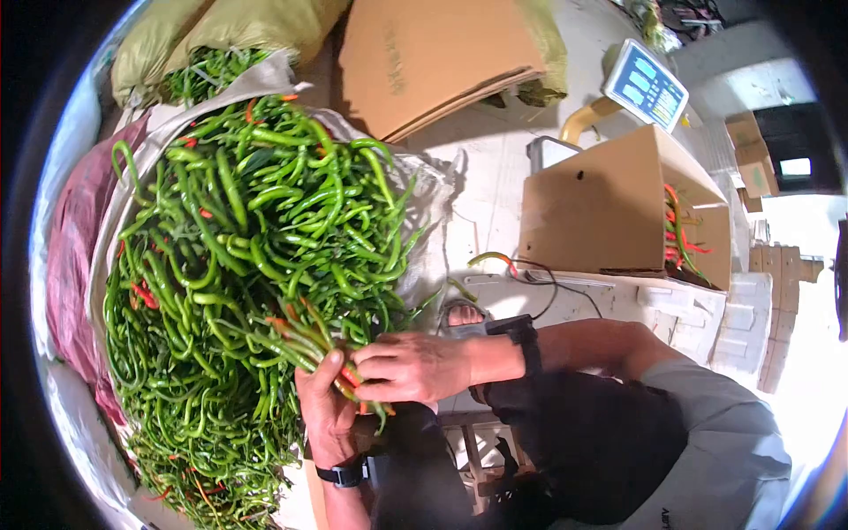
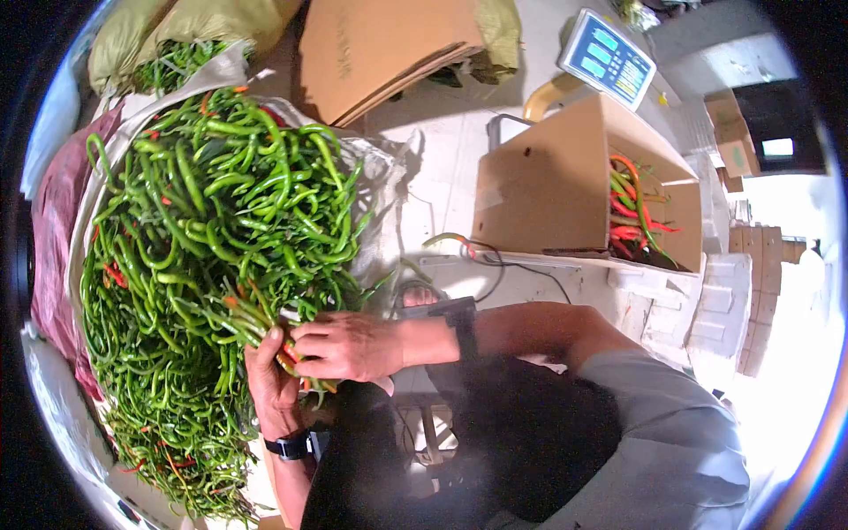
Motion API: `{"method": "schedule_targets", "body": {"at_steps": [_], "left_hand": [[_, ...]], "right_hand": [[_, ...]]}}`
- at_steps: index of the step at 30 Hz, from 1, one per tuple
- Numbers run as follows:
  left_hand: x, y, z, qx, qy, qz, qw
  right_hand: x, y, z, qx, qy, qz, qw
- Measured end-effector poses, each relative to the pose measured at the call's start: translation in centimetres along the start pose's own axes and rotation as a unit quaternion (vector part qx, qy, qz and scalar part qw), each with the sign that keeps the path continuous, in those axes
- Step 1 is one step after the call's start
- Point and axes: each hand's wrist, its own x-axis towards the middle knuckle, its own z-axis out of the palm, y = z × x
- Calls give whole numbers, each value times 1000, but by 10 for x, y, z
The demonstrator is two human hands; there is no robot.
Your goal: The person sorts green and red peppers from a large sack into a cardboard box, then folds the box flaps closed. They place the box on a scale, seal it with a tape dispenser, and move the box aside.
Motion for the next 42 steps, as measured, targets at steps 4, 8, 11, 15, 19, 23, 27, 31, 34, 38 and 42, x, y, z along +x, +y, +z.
{"method": "schedule_targets", "body": {"at_steps": [4, 8, 11, 15, 19, 23, 27, 31, 34, 38, 42], "left_hand": [[-12, 4, -22, -8, -11, 41, 999], [-29, 4, -45, -96, -116, 69, 986], [-33, -6, -55, -98, -85, 65, 989], [-32, -6, -64, -140, -90, 50, 985], [-25, -5, -60, -118, -141, 53, 981], [-22, -5, -64, -111, -151, 40, 981], [-22, -6, -64, -105, -131, 30, 985], [-25, -6, -53, -100, -137, 26, 985], [-23, -7, -60, -100, -129, 29, 986], [-20, -14, -62, -95, -45, 38, 994], [-21, -12, -53, -97, -46, 47, 993]], "right_hand": [[-18, 15, -4, 1, 97, 221, 970], [-69, 108, -3, -85, 237, 486, 837], [-109, 208, 23, 167, 214, 674, 687], [-99, 204, 41, 440, 270, 617, 595], [-92, 224, 73, 393, 248, 621, 631], [-76, 205, 61, 105, 261, 600, 749], [-71, 196, 67, 110, 297, 525, 790], [-65, 201, 52, -14, 120, 592, 797], [-65, 199, 47, -19, 135, 538, 832], [-67, 209, 46, -42, -5, 478, 877], [-57, 184, 30, -134, -84, 386, 909]]}}
